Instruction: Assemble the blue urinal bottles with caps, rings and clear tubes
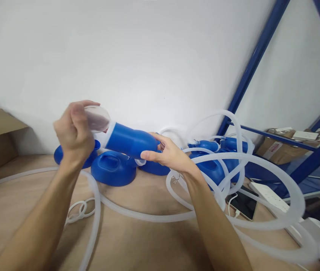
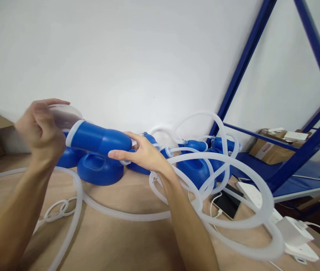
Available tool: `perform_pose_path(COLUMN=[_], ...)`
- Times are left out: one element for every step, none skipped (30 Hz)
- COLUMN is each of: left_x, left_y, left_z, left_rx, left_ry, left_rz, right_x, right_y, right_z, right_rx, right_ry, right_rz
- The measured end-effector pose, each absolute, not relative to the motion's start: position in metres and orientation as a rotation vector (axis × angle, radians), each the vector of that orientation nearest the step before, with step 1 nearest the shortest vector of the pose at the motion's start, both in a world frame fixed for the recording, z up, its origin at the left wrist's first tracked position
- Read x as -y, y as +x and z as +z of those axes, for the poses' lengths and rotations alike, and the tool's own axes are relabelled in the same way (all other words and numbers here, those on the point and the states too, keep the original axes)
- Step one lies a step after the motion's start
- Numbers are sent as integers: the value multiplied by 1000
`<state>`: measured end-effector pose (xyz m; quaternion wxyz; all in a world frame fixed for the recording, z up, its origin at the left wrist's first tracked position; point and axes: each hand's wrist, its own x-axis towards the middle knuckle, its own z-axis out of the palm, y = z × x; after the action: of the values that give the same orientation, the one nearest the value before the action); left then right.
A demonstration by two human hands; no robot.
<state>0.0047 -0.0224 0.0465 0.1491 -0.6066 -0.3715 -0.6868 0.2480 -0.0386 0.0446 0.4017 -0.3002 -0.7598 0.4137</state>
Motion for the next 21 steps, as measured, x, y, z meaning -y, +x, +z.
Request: perform_pose_path(left_x=[24, 25, 25, 26, 26, 26, 27, 28, 28, 29, 30, 31, 32, 32, 32, 32, 32, 32, 31, 31, 30], left_y=[3, 0, -2, -5, -7, -9, -11, -12, -13, -15, -16, -18, -19, -21, -22, -23, -23, -23, -22, -21, -20], left_z=[51, 55, 58, 61, 63, 64, 65, 66, 67, 68, 68, 69, 70, 70, 70, 70, 70, 70, 69, 69, 68], left_rx=[1081, 1104, 1145, 1211, 1290, 1364, 1415, 1439, 1441, 1431, 1423, 1427, 1442, 1465, 1488, 1508, 1519, 1525, 1530, 1530, 1521], left_ry=[-1744, -1781, -1847, -1906, -1939, -1939, -1928, -1936, -1994, -2110, -2258, -2414, -2543, -2628, -2677, -2700, -2720, -2735, -2747, -2754, -2746], left_rz=[-2055, -2098, -2098, -2073, -2034, -1989, -1943, -1898, -1854, -1805, -1736, -1643, -1551, -1481, -1444, -1445, -1470, -1511, -1554, -1593, -1629], right_x=[38, 38, 38, 38, 39, 39, 40, 42, 43, 45, 47, 48, 49, 50, 50, 50, 49, 48, 48, 47, 47], right_y=[249, 250, 250, 250, 249, 248, 247, 246, 245, 244, 242, 240, 239, 237, 236, 236, 235, 235, 236, 236, 236], right_z=[45, 44, 44, 44, 44, 44, 43, 43, 43, 43, 43, 42, 42, 42, 42, 41, 41, 41, 41, 40, 41], right_rx=[1920, 1908, 1887, 1870, 1865, 1877, 1910, 1959, 2018, 2079, 2132, 2172, 2199, 2212, 2219, 2225, 2235, 2248, 2263, 2276, 2286], right_ry=[-754, -756, -766, -783, -808, -845, -887, -927, -956, -975, -988, -998, -1011, -1028, -1044, -1054, -1059, -1060, -1058, -1054, -1051], right_rz=[1032, 1002, 961, 915, 859, 788, 705, 618, 531, 446, 364, 283, 199, 115, 41, -10, -41, -57, -65, -70, -73])
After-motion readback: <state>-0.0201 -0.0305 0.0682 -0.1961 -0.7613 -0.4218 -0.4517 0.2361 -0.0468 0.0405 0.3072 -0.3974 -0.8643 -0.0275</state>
